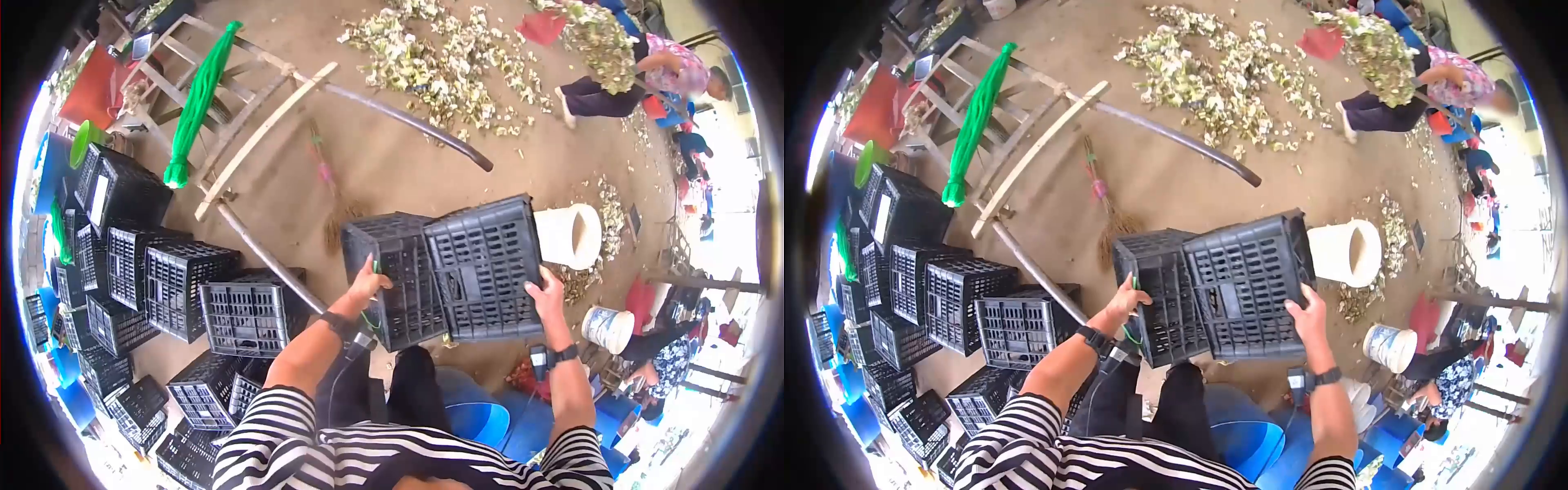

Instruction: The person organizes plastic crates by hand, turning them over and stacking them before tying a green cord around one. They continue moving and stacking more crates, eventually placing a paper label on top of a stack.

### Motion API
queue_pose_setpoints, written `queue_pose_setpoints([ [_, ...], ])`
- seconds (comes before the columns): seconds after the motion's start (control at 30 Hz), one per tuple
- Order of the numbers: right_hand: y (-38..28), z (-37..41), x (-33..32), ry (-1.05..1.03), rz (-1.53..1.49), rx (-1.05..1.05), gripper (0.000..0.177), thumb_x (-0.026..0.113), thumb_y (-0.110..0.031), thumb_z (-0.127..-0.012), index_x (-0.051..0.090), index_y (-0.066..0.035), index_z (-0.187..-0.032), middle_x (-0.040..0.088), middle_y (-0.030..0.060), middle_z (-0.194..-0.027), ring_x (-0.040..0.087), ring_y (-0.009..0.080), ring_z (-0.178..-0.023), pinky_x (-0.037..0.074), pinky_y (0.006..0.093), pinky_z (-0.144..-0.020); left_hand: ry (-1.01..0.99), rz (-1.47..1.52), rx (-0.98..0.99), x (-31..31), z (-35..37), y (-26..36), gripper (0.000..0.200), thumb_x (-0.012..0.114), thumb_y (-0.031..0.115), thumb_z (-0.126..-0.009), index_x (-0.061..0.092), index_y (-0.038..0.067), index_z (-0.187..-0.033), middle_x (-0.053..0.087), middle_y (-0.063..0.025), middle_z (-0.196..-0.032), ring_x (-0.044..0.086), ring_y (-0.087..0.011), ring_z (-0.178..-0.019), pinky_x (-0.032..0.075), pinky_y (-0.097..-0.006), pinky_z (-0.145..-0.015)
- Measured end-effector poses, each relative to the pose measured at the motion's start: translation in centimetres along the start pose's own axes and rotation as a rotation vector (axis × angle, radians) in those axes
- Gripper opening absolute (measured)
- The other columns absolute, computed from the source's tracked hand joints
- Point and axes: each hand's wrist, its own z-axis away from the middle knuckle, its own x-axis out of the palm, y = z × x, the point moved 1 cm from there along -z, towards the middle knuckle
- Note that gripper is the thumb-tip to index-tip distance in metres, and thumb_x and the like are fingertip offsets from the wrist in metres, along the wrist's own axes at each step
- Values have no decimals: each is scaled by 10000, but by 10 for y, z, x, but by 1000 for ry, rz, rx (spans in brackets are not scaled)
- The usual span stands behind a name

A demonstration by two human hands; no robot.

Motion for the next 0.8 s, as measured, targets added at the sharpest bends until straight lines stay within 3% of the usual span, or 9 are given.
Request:
queue_pose_setpoints([
  [0.1,54,-38,25,-46,-105,-43,394,587,-28,-708,526,89,-1079,607,107,-956,554,131,-880,440,266,-801,97,5,-10,-12,-25,-23,860,600,17,-616,209,131,-1373,574,-63,-808,538,-181,-620,413,-318,-467],
  [0.2,74,-70,41,-133,-165,-29,396,588,-34,-711,523,86,-1082,605,104,-961,550,128,-881,435,264,-808,124,2,-73,-27,-33,-35,658,583,49,-632,383,193,-1242,544,-44,-957,511,-216,-820,419,-384,-600],
  [0.4,105,-107,42,-252,-249,31,416,593,-18,-727,506,61,-1126,598,68,-987,545,119,-883,428,253,-819,137,131,-84,-43,-36,-38,593,575,-6,-618,439,160,-1171,543,-44,-923,532,-216,-811,443,-413,-611],
  [0.47,129,-118,49,-304,-273,58,435,595,-21,-734,492,59,-1149,591,72,-1008,542,125,-899,424,256,-829,230,160,-123,-41,-40,-44,656,577,-12,-614,429,164,-1229,543,-34,-914,533,-193,-791,444,-389,-601],
  [0.53,147,-122,58,-145,-117,60,486,564,-6,-758,430,52,-1222,556,118,-1109,520,161,-996,397,276,-884,505,141,87,-42,-48,-54,726,574,6,-631,367,153,-1312,593,-73,-973,577,-229,-847,469,-388,-658],
  [0.6,147,-132,61,-75,-60,25,460,504,23,-777,424,22,-1230,566,134,-1082,530,190,-996,395,293,-883,758,-314,402,-37,-53,-66,747,577,41,-640,330,124,-1340,605,-150,-1050,584,-284,-960,465,-365,-780],
  [0.67,177,-152,52,-164,-167,93,401,503,25,-795,444,-8,-1190,568,114,-1050,529,171,-958,415,291,-852,607,-438,165,-18,-28,-60,638,580,94,-640,435,87,-1262,570,-227,-1073,539,-340,-1040,418,-357,-892],
  [0.73,227,-170,44,-227,-144,81,431,491,39,-799,403,-35,-1214,546,119,-1071,527,195,-966,425,323,-850,557,-692,219,-12,-27,-91,562,560,65,-667,488,91,-1223,601,-214,-1013,605,-291,-930,485,-351,-778],
  [0.8,258,-170,37,-223,-176,169,500,518,40,-783,340,-39,-1243,514,114,-1108,522,224,-969,436,353,-850,354,-227,-44,-4,-17,-97,434,533,17,-698,564,65,-1128,635,-155,-889,633,-209,-737,513,-314,-608],
])
